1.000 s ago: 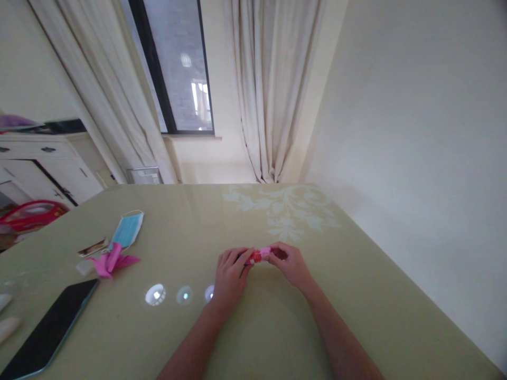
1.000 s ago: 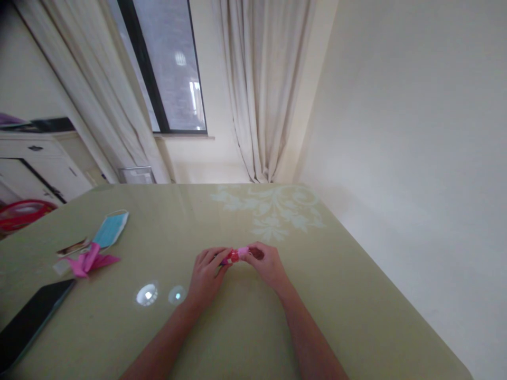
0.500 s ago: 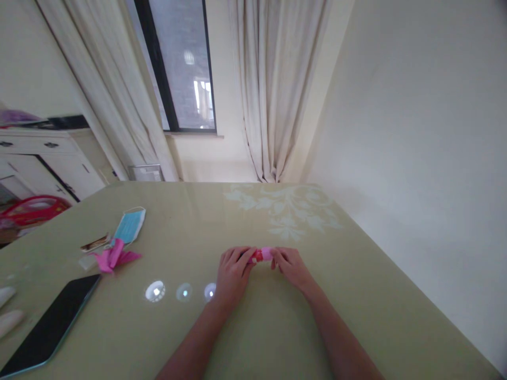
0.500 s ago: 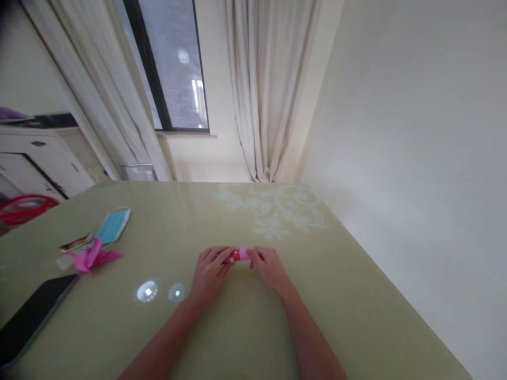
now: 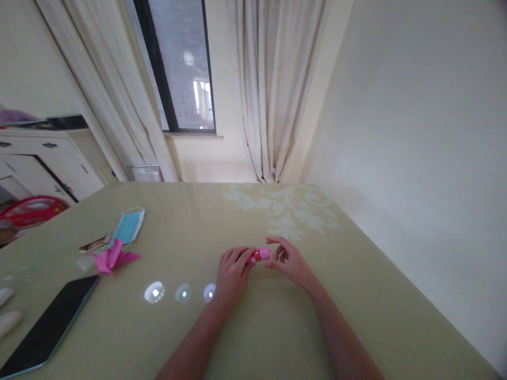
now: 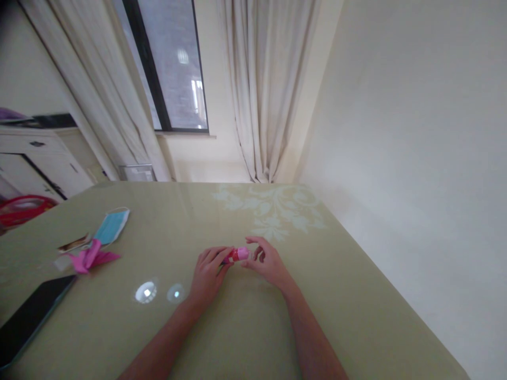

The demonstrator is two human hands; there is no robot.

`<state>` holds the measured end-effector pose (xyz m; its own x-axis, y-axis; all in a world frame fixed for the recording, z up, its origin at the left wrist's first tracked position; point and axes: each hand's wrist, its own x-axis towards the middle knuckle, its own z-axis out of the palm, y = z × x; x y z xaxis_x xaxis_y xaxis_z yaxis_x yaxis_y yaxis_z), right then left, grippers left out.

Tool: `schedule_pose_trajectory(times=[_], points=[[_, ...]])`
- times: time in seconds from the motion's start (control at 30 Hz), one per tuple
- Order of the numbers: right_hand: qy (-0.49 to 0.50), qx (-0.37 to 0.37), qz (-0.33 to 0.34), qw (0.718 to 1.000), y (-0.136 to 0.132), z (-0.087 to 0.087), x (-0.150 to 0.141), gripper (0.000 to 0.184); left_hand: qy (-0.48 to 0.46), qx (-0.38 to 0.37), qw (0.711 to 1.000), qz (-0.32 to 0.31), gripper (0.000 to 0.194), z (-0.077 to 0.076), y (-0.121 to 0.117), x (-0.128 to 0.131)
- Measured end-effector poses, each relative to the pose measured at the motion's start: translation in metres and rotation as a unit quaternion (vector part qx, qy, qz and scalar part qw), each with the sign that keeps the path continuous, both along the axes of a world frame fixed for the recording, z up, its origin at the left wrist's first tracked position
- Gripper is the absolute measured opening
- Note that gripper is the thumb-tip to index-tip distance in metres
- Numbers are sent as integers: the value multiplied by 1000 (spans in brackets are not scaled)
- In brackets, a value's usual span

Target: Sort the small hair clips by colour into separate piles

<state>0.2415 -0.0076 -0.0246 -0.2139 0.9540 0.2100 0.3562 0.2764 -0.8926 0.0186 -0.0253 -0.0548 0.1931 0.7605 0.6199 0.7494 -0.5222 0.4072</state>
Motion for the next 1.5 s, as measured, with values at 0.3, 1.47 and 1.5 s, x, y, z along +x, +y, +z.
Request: schedule_pose_trajectory(times=[0.3, 1.47, 1.5], points=[[-16, 37, -50, 998, 1, -5, 1, 47, 2, -4, 1000, -8, 40, -1, 0, 1], [47, 89, -186, 977, 14, -18, 0, 53, -37, -44, 998, -20, 48, -8, -1, 12], [26, 121, -231, 965, 17, -18, 12, 55, -37, -49, 998, -17, 45, -9, -1, 13]])
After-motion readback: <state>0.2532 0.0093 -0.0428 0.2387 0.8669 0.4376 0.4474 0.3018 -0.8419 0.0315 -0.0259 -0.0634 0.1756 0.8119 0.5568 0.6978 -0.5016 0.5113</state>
